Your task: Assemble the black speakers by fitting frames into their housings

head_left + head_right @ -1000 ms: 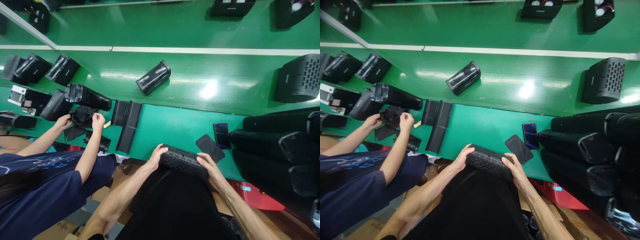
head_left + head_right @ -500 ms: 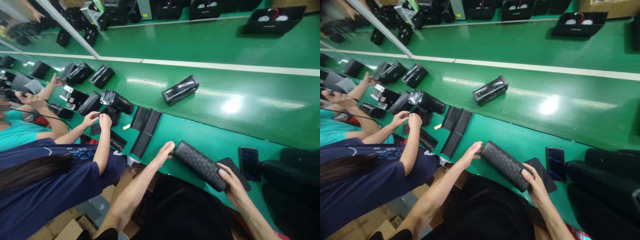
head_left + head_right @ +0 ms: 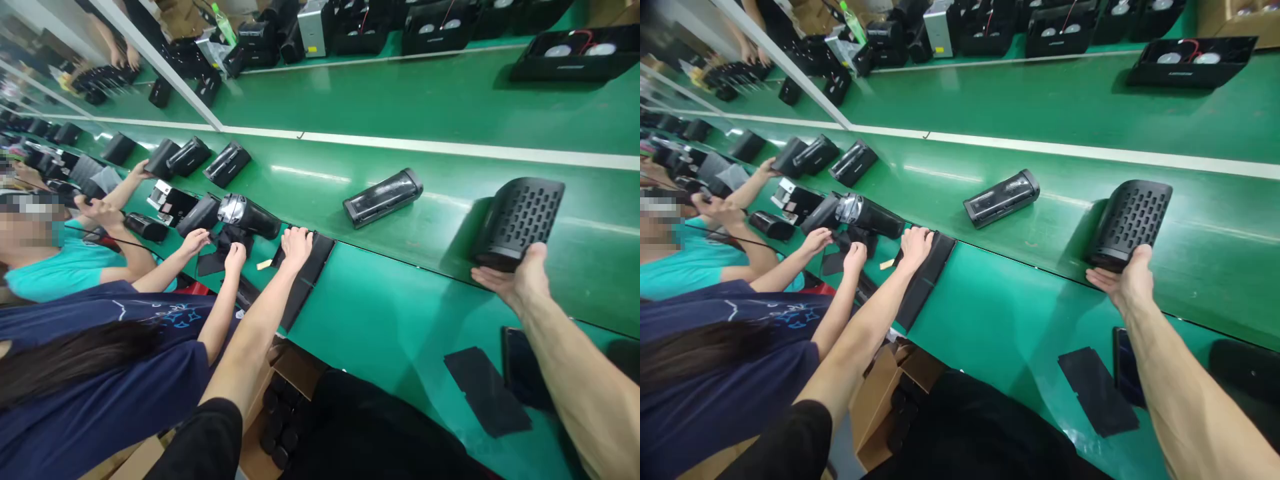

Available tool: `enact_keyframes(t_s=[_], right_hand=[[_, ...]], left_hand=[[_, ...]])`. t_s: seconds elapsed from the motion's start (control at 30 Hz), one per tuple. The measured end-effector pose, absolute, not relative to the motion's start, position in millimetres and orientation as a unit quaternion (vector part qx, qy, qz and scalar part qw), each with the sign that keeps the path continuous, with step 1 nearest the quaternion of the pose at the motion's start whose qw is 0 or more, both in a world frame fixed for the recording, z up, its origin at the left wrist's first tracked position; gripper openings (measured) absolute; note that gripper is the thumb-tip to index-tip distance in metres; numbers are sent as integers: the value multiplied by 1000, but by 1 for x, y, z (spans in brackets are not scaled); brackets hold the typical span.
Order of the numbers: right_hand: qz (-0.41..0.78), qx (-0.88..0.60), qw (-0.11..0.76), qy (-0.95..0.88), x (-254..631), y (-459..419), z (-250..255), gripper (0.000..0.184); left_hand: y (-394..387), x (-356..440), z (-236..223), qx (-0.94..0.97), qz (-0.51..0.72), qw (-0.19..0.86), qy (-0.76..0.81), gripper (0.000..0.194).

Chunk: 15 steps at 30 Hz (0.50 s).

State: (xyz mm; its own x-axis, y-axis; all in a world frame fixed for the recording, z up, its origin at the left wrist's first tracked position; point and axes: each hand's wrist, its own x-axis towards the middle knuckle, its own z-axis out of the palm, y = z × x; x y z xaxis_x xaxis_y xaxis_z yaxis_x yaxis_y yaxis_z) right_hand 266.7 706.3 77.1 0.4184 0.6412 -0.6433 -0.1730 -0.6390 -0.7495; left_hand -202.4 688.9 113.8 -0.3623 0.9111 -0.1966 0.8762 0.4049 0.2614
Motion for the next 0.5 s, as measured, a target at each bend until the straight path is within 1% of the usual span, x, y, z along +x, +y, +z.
enact_keyframes(t_s=[0.1,0.17,0.23,0.33,0.43,0.47,0.5], right_hand=[[526,-760,372,-89,270,700,83,61],[525,-755,387,-61,268,699,87,63],[529,-744,406,-39,267,700,90,61],[517,-737,435,-25,261,689,92,49],[489,-735,468,-37,240,652,93,34],[494,-729,471,-50,227,635,93,33],[514,-717,466,-66,213,616,93,37]], left_hand=[[704,-201,108,562,21,152,813,28],[710,-200,107,572,8,154,806,28],[715,-199,107,581,1,157,798,26],[718,-198,109,595,4,164,787,22],[715,-193,111,601,26,177,779,21],[714,-191,112,601,37,186,776,20],[712,-188,113,599,50,199,774,18]])
